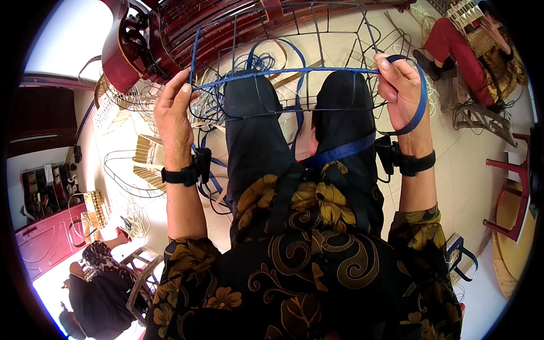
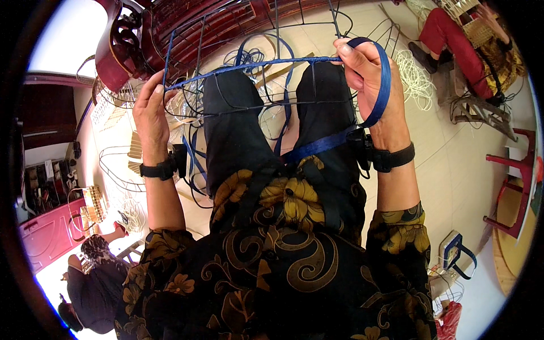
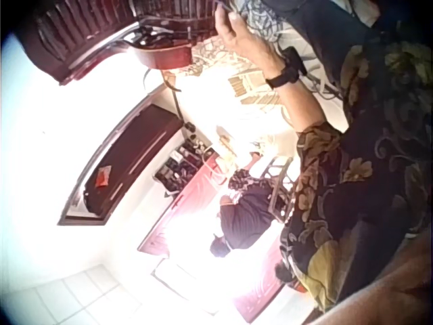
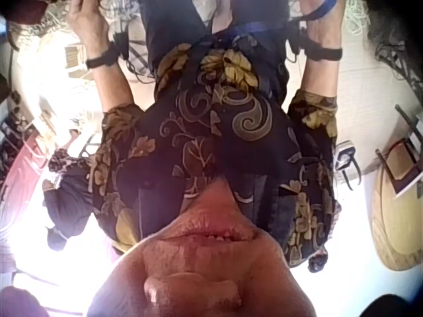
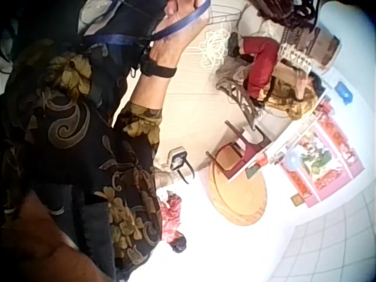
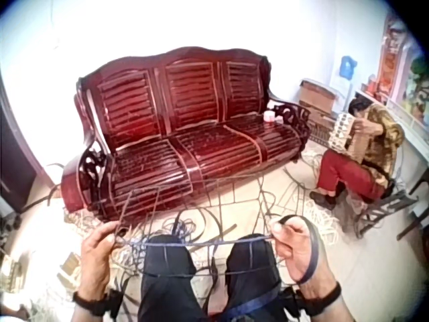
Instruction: The person ties blue plastic strips onto a wire frame by hand, weaving them through the frame to construct a basket.
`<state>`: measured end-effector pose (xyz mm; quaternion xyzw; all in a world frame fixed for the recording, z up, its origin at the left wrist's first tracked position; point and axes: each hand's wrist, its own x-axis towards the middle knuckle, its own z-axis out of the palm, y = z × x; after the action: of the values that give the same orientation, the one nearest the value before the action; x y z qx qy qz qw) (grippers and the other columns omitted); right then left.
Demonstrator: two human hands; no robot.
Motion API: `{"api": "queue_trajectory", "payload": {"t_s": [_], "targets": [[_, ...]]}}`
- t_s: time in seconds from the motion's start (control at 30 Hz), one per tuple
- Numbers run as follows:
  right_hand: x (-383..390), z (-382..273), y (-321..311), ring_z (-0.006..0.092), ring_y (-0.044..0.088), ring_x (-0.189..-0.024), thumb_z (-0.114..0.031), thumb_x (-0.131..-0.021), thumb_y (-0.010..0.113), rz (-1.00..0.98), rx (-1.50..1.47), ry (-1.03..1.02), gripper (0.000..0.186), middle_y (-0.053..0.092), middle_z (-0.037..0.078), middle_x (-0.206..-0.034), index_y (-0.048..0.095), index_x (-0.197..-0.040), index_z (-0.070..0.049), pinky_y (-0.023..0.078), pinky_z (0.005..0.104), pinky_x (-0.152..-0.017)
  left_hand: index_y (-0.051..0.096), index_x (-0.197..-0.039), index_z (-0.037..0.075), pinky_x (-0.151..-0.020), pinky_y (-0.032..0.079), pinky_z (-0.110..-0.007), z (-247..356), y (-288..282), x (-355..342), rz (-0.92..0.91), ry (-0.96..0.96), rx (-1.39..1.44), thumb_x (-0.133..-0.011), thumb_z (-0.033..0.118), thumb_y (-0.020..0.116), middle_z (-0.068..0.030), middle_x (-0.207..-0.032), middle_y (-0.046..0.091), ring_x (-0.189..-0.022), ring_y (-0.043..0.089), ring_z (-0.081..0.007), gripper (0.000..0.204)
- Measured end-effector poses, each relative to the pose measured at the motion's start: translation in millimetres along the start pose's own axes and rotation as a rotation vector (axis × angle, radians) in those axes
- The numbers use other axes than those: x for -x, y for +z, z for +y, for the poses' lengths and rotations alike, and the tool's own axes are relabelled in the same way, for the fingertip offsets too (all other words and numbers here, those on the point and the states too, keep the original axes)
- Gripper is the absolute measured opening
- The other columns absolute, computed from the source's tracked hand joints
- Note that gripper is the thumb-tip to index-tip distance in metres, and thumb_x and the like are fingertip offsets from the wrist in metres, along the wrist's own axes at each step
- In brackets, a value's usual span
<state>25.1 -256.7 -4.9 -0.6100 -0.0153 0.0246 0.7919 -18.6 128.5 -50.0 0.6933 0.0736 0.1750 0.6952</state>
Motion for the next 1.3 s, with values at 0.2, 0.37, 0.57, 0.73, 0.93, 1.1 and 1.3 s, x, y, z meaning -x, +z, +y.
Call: {"api": "queue_trajectory", "payload": {"t_s": [0.2,0.37,0.57,0.73,0.93,1.1,1.3], "targets": [[4.9,2.0,-0.9,0.0032,0.035,-0.056,-0.020,-0.088,0.074,0.042,-0.002,-0.045,0.029,0.066,0.005,-0.087,0.069,-0.098,0.007,0.025,0.0193,-0.050,0.060,-0.127,-0.004,-0.092,0.054,-0.034,2.3,4.5,-0.1,0.010,0.012,0.028,-0.097,0.004,0.054,-0.0119,-0.125,0.062,-0.108,0.062,-0.0174,0.033],[5.1,-2.0,-4.7,0.0033,0.035,-0.057,-0.017,-0.087,0.075,0.075,0.018,-0.149,0.027,0.065,0.005,-0.086,0.070,-0.097,0.008,0.024,0.0194,-0.051,0.058,-0.129,-0.004,-0.098,0.050,-0.034,21.6,16.3,-2.4,-0.046,0.119,-0.010,-0.095,0.000,0.053,-0.0159,-0.128,0.062,-0.118,0.060,-0.0217,0.035],[-20.2,-18.4,-24.5,0.0029,0.035,-0.055,-0.012,-0.094,0.067,0.075,0.003,-0.258,0.021,0.062,0.003,-0.084,0.067,-0.104,0.007,0.026,0.0203,-0.051,0.055,-0.133,0.000,-0.096,0.044,-0.034,55.5,41.9,21.9,0.299,0.517,-0.528,-0.096,0.010,0.059,-0.0140,-0.131,0.058,-0.114,0.056,-0.0234,0.039],[-25.5,-39.9,-49.2,0.0034,0.034,-0.053,-0.012,-0.095,0.064,0.114,-0.098,-0.240,0.025,0.058,0.002,-0.078,0.063,-0.113,0.006,0.026,0.0206,-0.051,0.064,-0.110,-0.003,-0.087,0.050,-0.042,39.4,80.4,71.2,-0.218,0.884,-0.324,-0.079,-0.008,0.062,-0.0183,-0.101,0.066,-0.097,0.063,-0.0336,0.032],[-20.5,-67.0,-76.2,0.0036,0.035,-0.054,-0.011,-0.096,0.063,0.049,-0.168,-0.351,0.025,0.063,0.006,-0.082,0.064,-0.114,0.006,0.027,0.0210,-0.052,0.051,-0.135,0.007,-0.075,0.051,-0.030,-60.5,155.0,132.7,-0.871,0.108,-0.412,-0.088,0.017,0.067,-0.0130,-0.105,0.067,-0.083,0.065,-0.0192,0.051],[-8.1,-81.3,-98.1,0.0053,0.031,-0.055,-0.008,-0.095,0.062,0.035,-0.204,-0.417,0.026,0.067,0.011,-0.093,0.062,-0.118,0.006,0.027,0.0210,-0.053,0.061,-0.111,0.004,-0.071,0.049,-0.029,-55.7,163.2,120.3,-1.256,-0.255,-0.423,-0.090,0.020,0.066,-0.0070,-0.078,0.063,-0.070,0.061,-0.0154,0.027],[1.7,-79.1,-121.4,0.0062,0.033,-0.056,-0.008,-0.095,0.061,0.228,-0.299,-0.477,0.026,0.067,0.012,-0.095,0.062,-0.117,0.006,0.028,0.0213,-0.055,0.064,-0.088,0.004,-0.072,0.048,-0.028,-16.5,104.9,43.5,-0.910,-0.132,-0.365,-0.093,0.015,0.059,-0.0033,-0.074,0.062,-0.072,0.062,-0.0139,0.013]]}}
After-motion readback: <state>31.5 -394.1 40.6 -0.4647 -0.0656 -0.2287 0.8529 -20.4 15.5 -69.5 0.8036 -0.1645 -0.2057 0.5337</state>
